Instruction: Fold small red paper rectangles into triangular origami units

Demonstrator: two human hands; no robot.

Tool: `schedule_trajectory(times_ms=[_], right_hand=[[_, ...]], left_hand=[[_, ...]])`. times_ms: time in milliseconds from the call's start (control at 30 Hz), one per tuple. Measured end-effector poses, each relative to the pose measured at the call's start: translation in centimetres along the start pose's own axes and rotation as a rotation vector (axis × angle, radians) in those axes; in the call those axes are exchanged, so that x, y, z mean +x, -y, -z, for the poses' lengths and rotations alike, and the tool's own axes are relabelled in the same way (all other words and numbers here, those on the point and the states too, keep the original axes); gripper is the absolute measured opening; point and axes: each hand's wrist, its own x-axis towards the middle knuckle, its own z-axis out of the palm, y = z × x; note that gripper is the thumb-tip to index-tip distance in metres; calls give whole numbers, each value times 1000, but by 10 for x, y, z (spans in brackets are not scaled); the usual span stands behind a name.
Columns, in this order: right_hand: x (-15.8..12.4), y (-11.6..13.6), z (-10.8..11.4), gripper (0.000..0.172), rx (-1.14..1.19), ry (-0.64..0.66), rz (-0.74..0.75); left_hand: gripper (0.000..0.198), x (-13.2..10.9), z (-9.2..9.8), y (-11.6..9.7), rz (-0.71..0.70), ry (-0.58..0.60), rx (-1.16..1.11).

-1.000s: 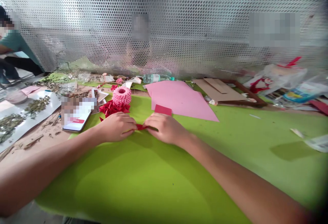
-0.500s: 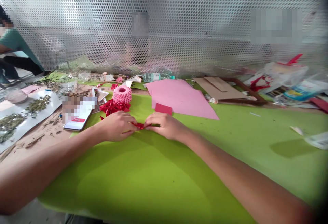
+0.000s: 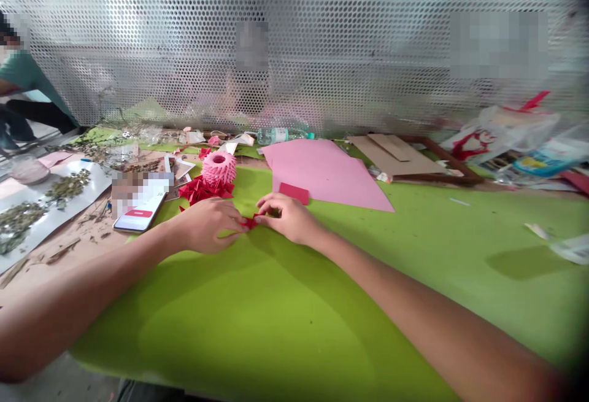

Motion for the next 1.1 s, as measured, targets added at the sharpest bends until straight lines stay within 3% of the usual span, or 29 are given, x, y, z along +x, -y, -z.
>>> schedule_trajectory(times_ms=[633,800,900,1000,1100], right_hand=[[1,3,-1,13,-22,-2,-23],[-3,2,-2,11,-116,-15,96],[-7,-1,-4,24,-255,-2,171],[-10,-5,-6,43,-400,16,117],[-12,-8,-8,46,-472,45,71]], left_hand=[[29,2,-4,-6,59,63,71],[28,3,-2,-10,91,86,75],[28,4,-2,-11,93,84,84],[30,5,-2,-12,102,94,86],[31,5,-1,-12,104,102,96]])
